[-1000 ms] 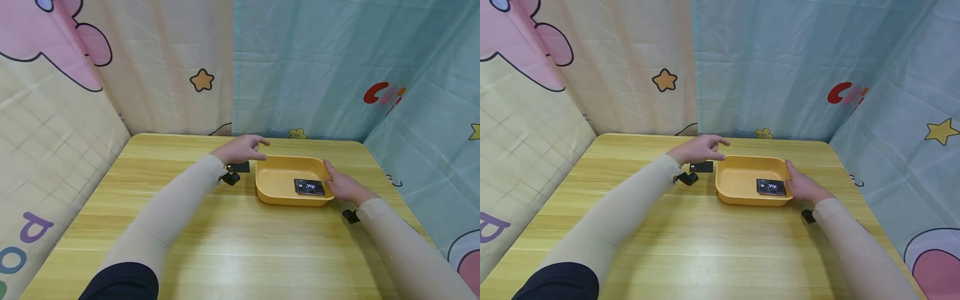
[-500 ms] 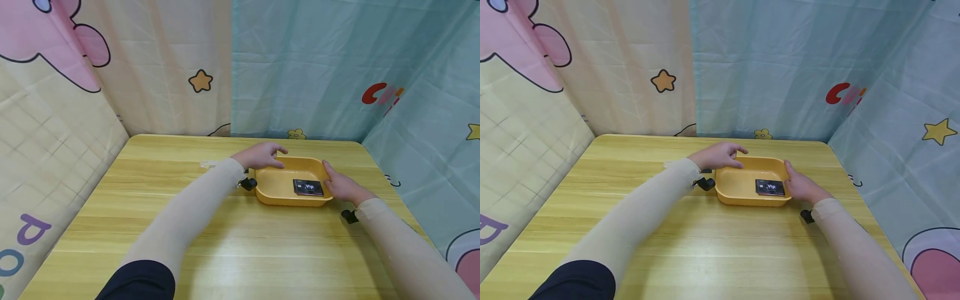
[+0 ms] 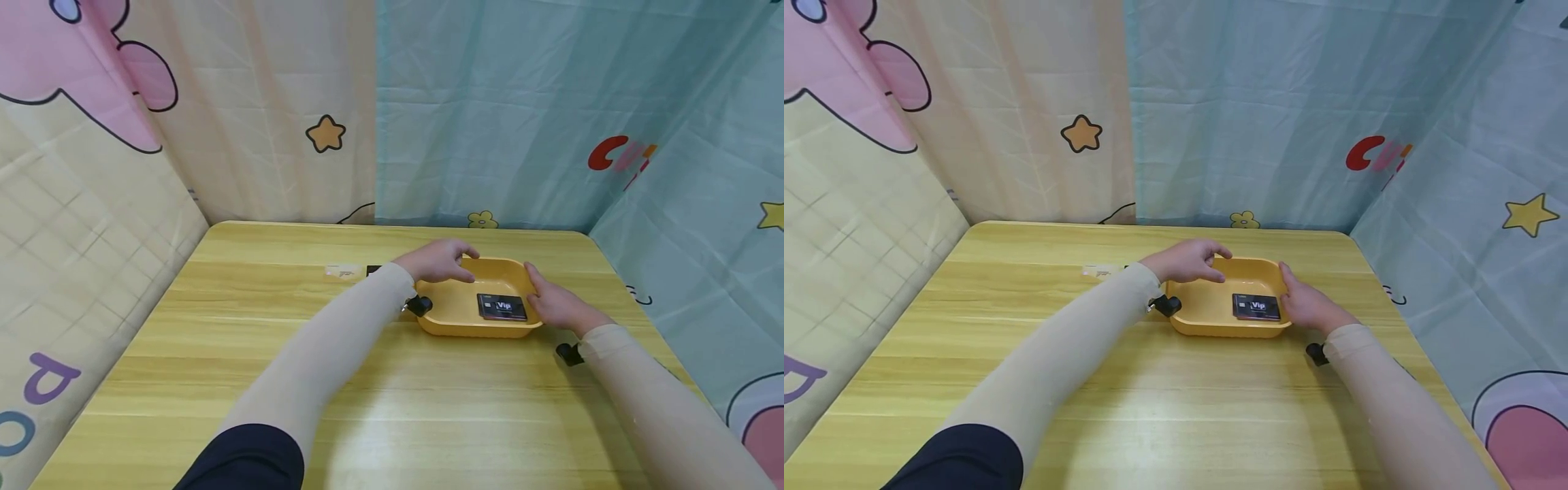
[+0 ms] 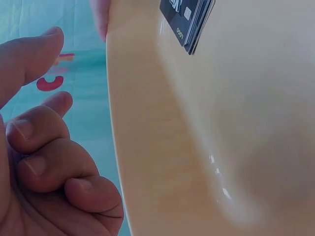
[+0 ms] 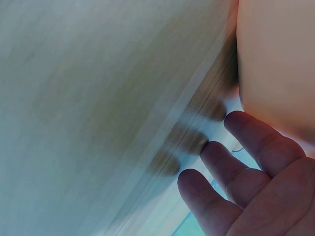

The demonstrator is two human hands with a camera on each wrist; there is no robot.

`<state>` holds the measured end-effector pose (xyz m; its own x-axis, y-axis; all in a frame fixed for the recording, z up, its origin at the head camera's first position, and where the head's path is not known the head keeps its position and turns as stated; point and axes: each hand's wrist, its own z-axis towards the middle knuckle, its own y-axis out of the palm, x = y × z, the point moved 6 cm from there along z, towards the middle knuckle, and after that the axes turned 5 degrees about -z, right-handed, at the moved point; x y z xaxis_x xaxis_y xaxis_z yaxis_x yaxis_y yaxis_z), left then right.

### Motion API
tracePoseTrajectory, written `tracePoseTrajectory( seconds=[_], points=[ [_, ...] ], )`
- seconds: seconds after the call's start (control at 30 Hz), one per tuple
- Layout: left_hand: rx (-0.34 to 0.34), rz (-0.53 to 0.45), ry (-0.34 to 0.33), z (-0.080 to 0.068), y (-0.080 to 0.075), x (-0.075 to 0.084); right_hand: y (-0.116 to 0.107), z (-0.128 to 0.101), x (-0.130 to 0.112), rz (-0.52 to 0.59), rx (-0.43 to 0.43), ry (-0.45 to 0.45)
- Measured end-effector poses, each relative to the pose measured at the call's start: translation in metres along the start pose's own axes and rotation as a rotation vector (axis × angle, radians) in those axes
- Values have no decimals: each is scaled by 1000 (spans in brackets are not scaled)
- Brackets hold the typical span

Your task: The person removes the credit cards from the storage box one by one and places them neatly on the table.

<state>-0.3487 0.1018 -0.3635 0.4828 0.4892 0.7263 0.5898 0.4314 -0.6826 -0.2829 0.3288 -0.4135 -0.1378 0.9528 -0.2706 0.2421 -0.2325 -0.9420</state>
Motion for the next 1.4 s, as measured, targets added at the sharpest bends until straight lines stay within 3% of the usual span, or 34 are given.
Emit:
tracePoseTrajectory(
  seconds=[0.7,1.17,1.4],
  points=[
    [-9,-62,-45,24,24,-8,1,0,-6,30,-9,7],
    [-110,-1,-180,29,52,-25,0,-1,-7,-1,3,-4],
    [-151,18,-232,35,63,-23,-2,-2,-6,-4,0,8]
  ],
)
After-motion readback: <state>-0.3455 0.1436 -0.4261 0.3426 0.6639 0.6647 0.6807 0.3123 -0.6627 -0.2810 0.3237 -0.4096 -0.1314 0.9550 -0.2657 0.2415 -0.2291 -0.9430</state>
